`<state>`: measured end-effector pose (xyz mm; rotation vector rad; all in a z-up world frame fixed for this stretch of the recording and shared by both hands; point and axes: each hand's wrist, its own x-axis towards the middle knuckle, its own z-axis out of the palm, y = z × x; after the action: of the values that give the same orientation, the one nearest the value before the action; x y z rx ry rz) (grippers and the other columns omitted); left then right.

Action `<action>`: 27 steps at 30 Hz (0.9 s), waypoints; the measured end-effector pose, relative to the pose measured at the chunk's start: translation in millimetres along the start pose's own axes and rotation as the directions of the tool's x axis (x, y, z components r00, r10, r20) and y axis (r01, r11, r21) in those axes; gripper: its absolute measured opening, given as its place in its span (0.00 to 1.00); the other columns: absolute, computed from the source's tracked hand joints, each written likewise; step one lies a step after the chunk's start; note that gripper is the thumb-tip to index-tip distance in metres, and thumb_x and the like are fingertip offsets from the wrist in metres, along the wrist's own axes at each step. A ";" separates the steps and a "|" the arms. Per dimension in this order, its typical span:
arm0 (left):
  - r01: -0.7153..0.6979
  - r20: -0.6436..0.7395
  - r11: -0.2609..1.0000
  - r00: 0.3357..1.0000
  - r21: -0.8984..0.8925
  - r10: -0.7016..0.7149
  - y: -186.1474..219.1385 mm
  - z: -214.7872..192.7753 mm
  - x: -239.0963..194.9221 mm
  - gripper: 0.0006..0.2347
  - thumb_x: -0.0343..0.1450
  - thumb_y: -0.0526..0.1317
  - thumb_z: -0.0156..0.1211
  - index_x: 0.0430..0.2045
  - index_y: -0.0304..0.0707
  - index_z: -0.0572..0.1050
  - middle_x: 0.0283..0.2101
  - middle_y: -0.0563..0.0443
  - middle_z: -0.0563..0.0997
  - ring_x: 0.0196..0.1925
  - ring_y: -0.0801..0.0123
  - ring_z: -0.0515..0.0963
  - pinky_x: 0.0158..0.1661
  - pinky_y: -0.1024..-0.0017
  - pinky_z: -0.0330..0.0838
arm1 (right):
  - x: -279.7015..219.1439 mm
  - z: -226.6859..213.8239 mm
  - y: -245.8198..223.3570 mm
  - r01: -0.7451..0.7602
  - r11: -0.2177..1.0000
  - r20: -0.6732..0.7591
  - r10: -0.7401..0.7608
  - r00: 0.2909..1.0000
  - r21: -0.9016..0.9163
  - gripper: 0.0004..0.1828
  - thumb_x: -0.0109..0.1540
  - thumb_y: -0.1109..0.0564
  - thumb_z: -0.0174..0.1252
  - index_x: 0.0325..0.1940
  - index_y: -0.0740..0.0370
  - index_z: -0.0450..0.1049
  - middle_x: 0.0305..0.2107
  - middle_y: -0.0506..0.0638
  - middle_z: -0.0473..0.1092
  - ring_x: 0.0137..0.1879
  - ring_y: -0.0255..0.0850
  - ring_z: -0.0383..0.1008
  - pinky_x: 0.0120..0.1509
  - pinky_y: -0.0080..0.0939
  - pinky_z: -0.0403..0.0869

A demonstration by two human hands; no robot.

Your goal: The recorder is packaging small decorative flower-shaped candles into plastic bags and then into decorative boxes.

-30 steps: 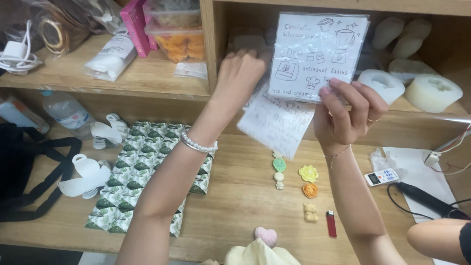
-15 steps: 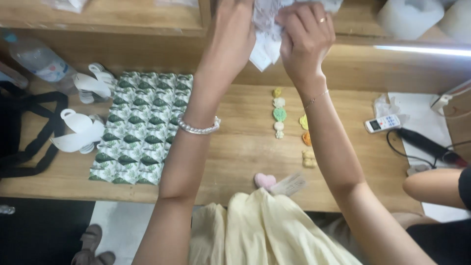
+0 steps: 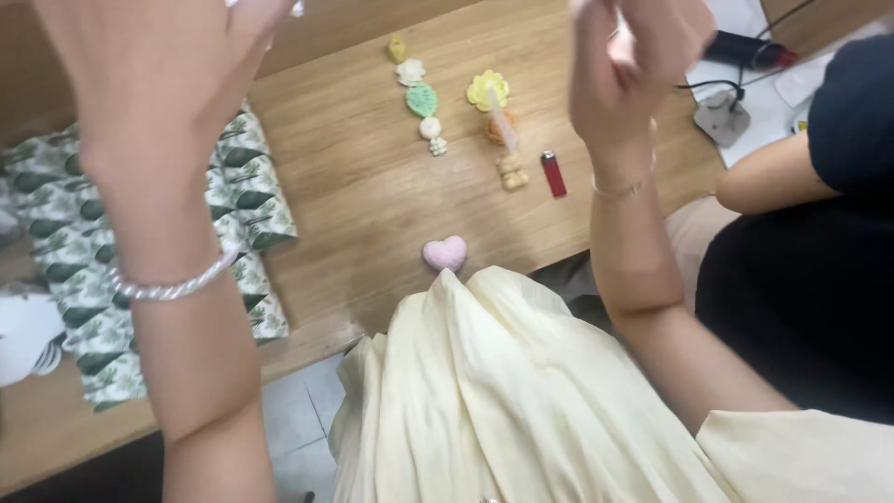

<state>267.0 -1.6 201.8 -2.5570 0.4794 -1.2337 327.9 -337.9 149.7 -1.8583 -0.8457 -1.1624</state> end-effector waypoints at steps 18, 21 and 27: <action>0.116 0.298 0.993 0.948 0.002 -0.112 10.9 -28.8 33.3 0.40 0.61 0.57 0.78 0.59 0.27 0.66 0.57 0.35 0.73 0.56 0.48 0.74 0.57 0.56 0.71 | -201.6 170.1 189.8 -0.507 0.816 0.624 0.555 0.550 -0.278 0.54 0.54 0.50 0.75 0.76 0.56 0.50 0.69 0.70 0.49 0.72 0.66 0.52 0.68 0.68 0.60; 0.109 0.284 0.994 0.954 -0.014 -0.100 9.8 -25.8 39.4 0.41 0.61 0.58 0.79 0.61 0.29 0.67 0.58 0.37 0.72 0.61 0.48 0.71 0.64 0.52 0.64 | -198.5 233.2 186.3 -0.469 0.852 0.696 0.481 0.532 -0.230 0.56 0.53 0.45 0.75 0.77 0.52 0.50 0.70 0.66 0.50 0.75 0.64 0.52 0.70 0.69 0.61; 0.204 0.304 0.969 0.940 -0.141 -0.154 10.9 -26.8 35.0 0.37 0.63 0.54 0.80 0.61 0.29 0.68 0.58 0.39 0.72 0.63 0.50 0.70 0.64 0.53 0.59 | -207.2 325.8 117.1 -0.215 0.975 0.897 0.145 0.417 -0.058 0.53 0.52 0.40 0.74 0.74 0.50 0.53 0.71 0.61 0.50 0.77 0.57 0.49 0.73 0.79 0.51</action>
<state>264.3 -28.0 238.7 -2.9214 0.3023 -0.8741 484.3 -139.5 -164.9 -2.4262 -1.1621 0.1505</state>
